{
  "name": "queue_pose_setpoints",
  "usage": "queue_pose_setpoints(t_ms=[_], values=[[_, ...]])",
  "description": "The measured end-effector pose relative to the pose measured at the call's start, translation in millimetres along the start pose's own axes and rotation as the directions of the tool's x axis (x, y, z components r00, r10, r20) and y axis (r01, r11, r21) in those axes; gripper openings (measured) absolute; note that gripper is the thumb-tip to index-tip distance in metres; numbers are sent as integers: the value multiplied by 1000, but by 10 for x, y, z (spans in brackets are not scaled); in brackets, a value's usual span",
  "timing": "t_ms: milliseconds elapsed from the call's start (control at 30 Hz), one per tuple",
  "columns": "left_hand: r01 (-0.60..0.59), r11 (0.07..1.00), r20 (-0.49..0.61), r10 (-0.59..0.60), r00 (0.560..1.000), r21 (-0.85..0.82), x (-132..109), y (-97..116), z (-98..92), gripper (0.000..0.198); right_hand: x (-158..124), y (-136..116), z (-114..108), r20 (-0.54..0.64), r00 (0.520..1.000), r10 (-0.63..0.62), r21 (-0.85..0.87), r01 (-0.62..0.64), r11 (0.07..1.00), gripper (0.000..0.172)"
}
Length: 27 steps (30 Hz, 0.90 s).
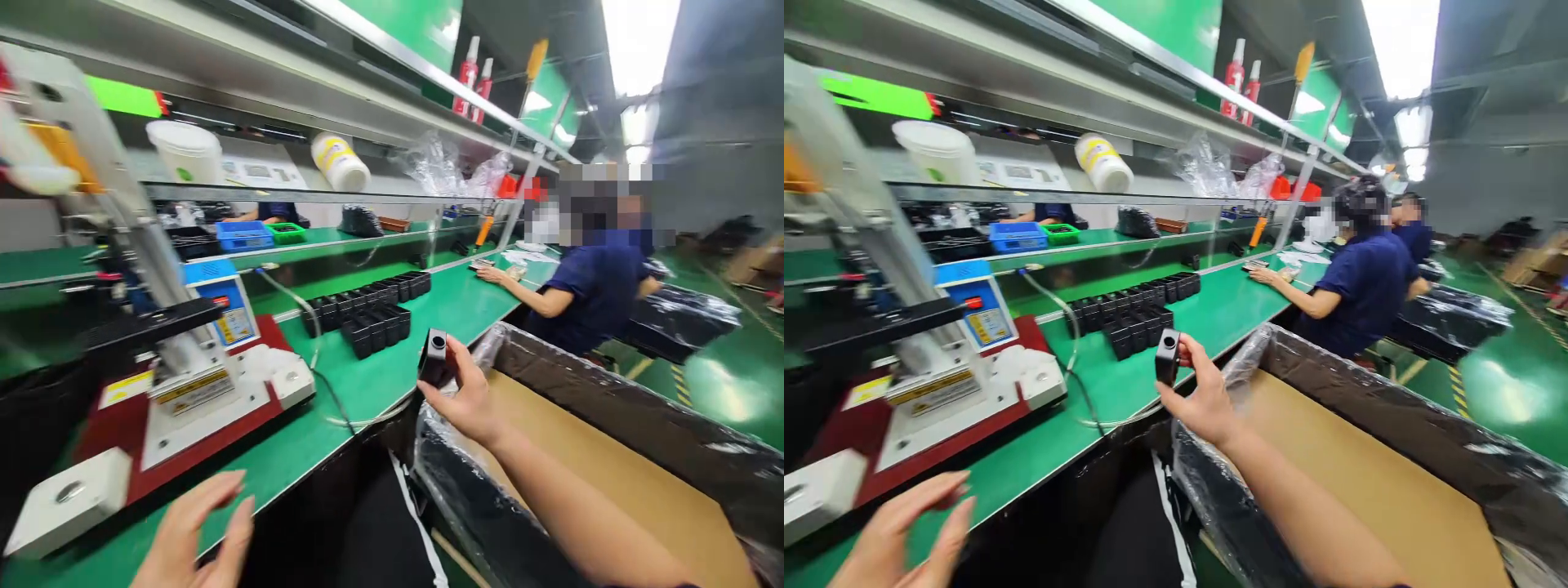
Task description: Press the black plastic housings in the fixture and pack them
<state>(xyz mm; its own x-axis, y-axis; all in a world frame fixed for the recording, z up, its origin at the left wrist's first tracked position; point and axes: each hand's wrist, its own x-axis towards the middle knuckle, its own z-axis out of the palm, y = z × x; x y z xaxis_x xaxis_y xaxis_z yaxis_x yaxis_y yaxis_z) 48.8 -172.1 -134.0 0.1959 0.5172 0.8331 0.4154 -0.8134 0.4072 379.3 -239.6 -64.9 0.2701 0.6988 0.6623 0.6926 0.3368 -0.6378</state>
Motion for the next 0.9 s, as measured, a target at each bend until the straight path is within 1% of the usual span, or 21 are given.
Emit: queue_pose_setpoints(t_ms=[67,100,167,233,300,333,400,433,467,500,533,600,667,767,833,900], values=[[-17,1000,59,16,998,12,50,46,-37,42,-16,-365,416,153,988,-16,250,-23,968,61],[10,1000,87,-8,996,-19,87,76,-30,50,-39,-530,600,241,970,-27,379,-69,923,58],[98,987,147,-79,986,-124,148,121,-9,64,-100,-808,908,380,922,-70,579,-178,795,53],[153,962,178,-113,978,-228,157,124,-32,68,-154,-992,1134,456,882,-121,677,-256,690,51],[188,942,169,-145,975,-276,112,88,-122,64,-168,-1066,1287,507,848,-153,699,-301,649,52],[208,941,148,-173,974,-268,80,60,-188,62,-151,-1066,1344,534,830,-162,696,-323,642,55],[245,950,110,-227,968,-196,37,-6,-340,57,-65,-1023,1438,574,799,-180,689,-351,635,66],[249,958,100,-236,967,-141,40,-43,-417,56,1,-993,1480,578,792,-197,687,-343,641,71],[237,968,89,-229,969,-85,65,-83,-489,54,81,-966,1522,571,789,-228,688,-308,658,72],[214,976,79,-211,974,-36,116,-126,-552,54,173,-945,1564,554,787,-270,686,-248,685,70],[189,982,67,-189,980,7,195,-173,-605,53,277,-933,1610,533,784,-317,678,-172,715,64],[132,988,12,-134,991,83,428,-280,-678,52,524,-934,1720,494,771,-402,658,-29,752,49],[88,984,-62,-79,995,155,745,-404,-715,51,819,-956,1862,453,773,-445,658,48,752,45],[66,976,-135,-38,990,208,1273,-620,-730,48,1308,-983,2133,409,796,-446,656,83,750,46],[99,979,-155,-72,985,176,1572,-780,-719,44,1604,-979,2327,396,818,-417,626,92,775,47],[155,981,-160,-135,978,121,1769,-937,-687,40,1821,-951,2506,397,836,-379,596,80,799,47]])
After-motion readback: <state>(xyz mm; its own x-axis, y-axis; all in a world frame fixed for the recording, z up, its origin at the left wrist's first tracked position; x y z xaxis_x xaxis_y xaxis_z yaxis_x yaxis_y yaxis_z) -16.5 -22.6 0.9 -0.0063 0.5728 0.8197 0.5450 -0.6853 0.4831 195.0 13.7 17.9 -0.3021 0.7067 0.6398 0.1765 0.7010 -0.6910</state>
